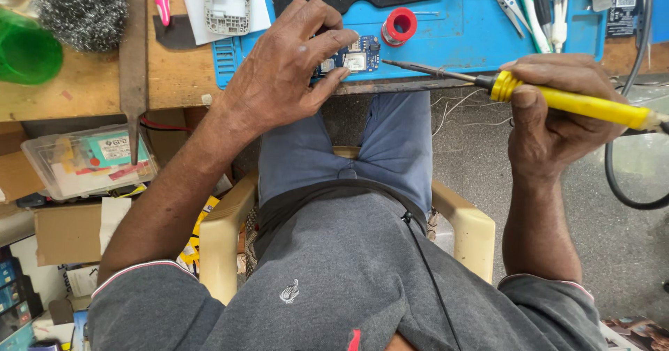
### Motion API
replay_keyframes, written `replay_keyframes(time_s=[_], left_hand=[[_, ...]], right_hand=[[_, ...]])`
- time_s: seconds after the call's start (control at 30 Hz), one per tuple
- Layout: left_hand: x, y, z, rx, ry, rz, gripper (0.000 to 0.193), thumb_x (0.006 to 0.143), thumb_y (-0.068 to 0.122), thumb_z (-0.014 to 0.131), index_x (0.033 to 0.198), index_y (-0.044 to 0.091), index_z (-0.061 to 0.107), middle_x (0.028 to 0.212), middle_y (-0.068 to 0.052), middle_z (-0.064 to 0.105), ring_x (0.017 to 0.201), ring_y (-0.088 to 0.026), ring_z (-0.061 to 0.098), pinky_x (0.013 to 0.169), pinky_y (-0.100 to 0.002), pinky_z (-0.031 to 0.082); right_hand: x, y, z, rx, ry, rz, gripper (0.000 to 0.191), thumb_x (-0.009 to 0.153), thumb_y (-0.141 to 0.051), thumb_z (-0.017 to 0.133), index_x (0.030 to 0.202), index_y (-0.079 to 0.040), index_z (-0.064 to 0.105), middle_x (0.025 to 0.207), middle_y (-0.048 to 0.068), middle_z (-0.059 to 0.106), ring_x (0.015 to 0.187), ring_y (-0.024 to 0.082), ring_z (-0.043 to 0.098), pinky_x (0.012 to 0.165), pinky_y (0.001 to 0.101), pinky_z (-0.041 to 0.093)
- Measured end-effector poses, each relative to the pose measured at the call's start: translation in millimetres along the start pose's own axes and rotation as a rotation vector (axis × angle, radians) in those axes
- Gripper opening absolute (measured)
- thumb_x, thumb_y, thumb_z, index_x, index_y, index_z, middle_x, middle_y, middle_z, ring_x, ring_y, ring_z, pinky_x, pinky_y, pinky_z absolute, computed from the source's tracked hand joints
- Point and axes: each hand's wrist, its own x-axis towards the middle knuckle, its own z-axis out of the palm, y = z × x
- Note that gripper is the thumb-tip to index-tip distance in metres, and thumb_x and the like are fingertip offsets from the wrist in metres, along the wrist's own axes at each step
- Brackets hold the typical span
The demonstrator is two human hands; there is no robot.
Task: The person sits at an electronics repair bench and solders a small circuit board with a soldering iron. They first clean the iron tip on a steel wool pad, then hold the board steady on the bench while applying the iron to its contacts, repositioning the board between soldering passes.
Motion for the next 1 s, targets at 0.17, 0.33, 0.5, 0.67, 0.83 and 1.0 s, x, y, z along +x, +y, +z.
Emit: replay_keyframes(time_s=[0.17, 0.33, 0.5, 0.67, 0.83, 1.0], left_hand=[[-0.2, 0.4, 0.6, 0.012, -0.004, -0.002, 0.039, 0.093, 0.010, 0.083, 0.128, 0.003, 0.067, 0.118, -0.010, 0.055, 0.107, -0.028, 0.055, 0.096, -0.041, 0.051], [0.6, 0.8, 1.0, 0.016, 0.002, 0.001, 0.035, 0.094, 0.011, 0.083, 0.123, 0.002, 0.067, 0.118, -0.010, 0.054, 0.108, -0.027, 0.055, 0.097, -0.040, 0.052], [0.0, 1.0, 0.9, 0.024, -0.003, -0.002, 0.036, 0.093, 0.011, 0.084, 0.125, 0.002, 0.068, 0.118, -0.010, 0.054, 0.108, -0.027, 0.055, 0.097, -0.040, 0.051], [-0.7, 1.2, 1.5, 0.036, 0.005, 0.009, 0.034, 0.095, 0.011, 0.083, 0.124, 0.002, 0.068, 0.119, -0.009, 0.054, 0.109, -0.026, 0.055, 0.099, -0.039, 0.052], [-0.7, 0.9, 1.5, 0.031, 0.000, 0.006, 0.034, 0.095, 0.011, 0.084, 0.124, 0.002, 0.068, 0.118, -0.009, 0.054, 0.109, -0.026, 0.055, 0.098, -0.039, 0.052], [-0.1, 0.7, 0.6, 0.032, 0.004, 0.017, 0.035, 0.094, 0.011, 0.084, 0.124, 0.001, 0.067, 0.119, -0.010, 0.054, 0.109, -0.027, 0.055, 0.098, -0.040, 0.051]], right_hand=[[2.3, 2.9, 2.0, -0.015, -0.012, -0.014, 0.029, 0.113, -0.028, 0.078, 0.114, 0.000, 0.073, 0.102, 0.014, 0.076, 0.095, 0.020, 0.073, 0.082, 0.0258, 0.053], [3.2, 5.9, 3.1, -0.030, -0.018, -0.038, 0.028, 0.112, -0.029, 0.079, 0.114, -0.001, 0.073, 0.101, 0.013, 0.076, 0.094, 0.020, 0.073, 0.083, 0.0266, 0.052], [1.9, 6.5, 1.1, -0.046, -0.030, -0.037, 0.027, 0.112, -0.027, 0.078, 0.115, -0.001, 0.073, 0.102, 0.014, 0.077, 0.095, 0.020, 0.073, 0.083, 0.0269, 0.053], [0.7, 5.4, 0.7, -0.033, -0.036, -0.039, 0.027, 0.112, -0.028, 0.078, 0.115, -0.001, 0.073, 0.104, 0.014, 0.076, 0.096, 0.020, 0.073, 0.084, 0.0264, 0.054], [0.8, 4.7, 2.7, -0.021, -0.029, -0.034, 0.028, 0.112, -0.028, 0.078, 0.115, -0.001, 0.073, 0.104, 0.014, 0.076, 0.096, 0.020, 0.072, 0.083, 0.0267, 0.054], [-1.0, 3.3, 2.1, -0.016, -0.028, -0.018, 0.028, 0.112, -0.028, 0.078, 0.116, -0.001, 0.072, 0.105, 0.014, 0.075, 0.097, 0.020, 0.072, 0.086, 0.0266, 0.056]])
